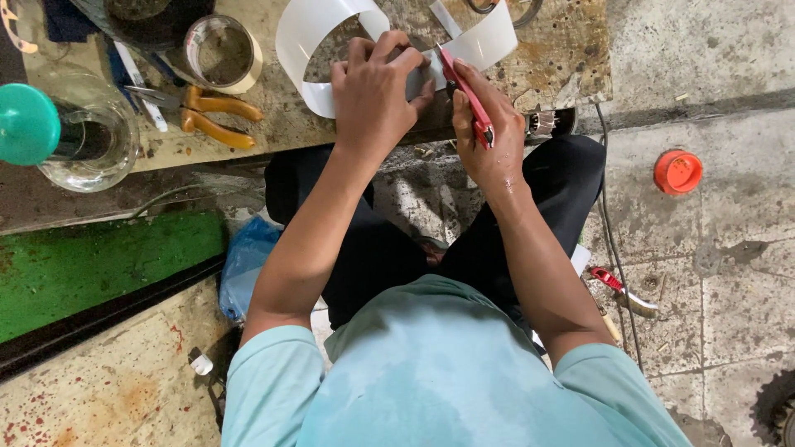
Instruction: Cutting a white plastic insulation strip and fitting it into a motor stator component on a repair bench.
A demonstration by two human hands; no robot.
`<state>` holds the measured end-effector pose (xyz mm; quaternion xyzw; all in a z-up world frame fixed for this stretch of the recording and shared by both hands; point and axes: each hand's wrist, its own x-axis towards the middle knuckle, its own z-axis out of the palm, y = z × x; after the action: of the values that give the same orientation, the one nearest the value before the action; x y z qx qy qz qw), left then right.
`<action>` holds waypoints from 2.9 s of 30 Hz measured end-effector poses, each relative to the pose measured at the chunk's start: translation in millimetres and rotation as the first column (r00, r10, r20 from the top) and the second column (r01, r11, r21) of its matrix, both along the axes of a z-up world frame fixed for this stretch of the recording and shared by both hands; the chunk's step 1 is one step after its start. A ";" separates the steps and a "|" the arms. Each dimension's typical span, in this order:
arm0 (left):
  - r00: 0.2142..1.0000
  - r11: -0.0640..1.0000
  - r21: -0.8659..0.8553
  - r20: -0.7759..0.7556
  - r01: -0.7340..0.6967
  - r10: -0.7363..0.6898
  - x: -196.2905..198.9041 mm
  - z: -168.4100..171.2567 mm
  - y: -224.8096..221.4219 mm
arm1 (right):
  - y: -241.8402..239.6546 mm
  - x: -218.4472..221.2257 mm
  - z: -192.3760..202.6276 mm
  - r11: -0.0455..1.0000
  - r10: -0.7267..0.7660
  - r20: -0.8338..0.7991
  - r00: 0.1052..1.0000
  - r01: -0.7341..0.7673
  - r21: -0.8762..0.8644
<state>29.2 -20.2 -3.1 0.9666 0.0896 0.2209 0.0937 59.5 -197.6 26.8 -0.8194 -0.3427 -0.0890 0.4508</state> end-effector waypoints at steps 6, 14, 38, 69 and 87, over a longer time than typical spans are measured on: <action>0.999 0.999 0.036 0.034 0.011 -0.013 -0.1 -5.3 0.8 | -3.8 -6.9 13.8 0.999 0.040 -0.025 0.999 -0.040 -0.003; 1.000 0.999 0.050 0.008 0.013 -0.013 -0.2 -2.3 -0.5 | -27.8 -40.0 27.3 1.000 -0.004 -0.056 0.998 0.003 -0.025; 0.954 0.965 -0.142 0.236 0.220 -0.183 -20.8 -9.3 28.3 | 19.3 37.7 -32.9 0.974 0.128 0.292 0.948 -0.065 -0.216; 0.950 0.950 -0.028 0.029 0.313 -0.312 -15.0 -2.2 41.9 | 28.3 56.0 -12.0 0.981 0.016 0.121 0.993 0.008 -0.193; 0.836 0.742 -0.458 0.007 0.490 -0.548 -48.9 26.6 81.3 | 73.6 47.6 -45.3 0.976 -0.011 0.022 1.000 0.016 -0.218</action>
<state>-19.6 61.1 23.5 0.9178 -0.1299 0.0971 0.3624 107.1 -124.0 -18.5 -0.8653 -0.3496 -0.0624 0.3538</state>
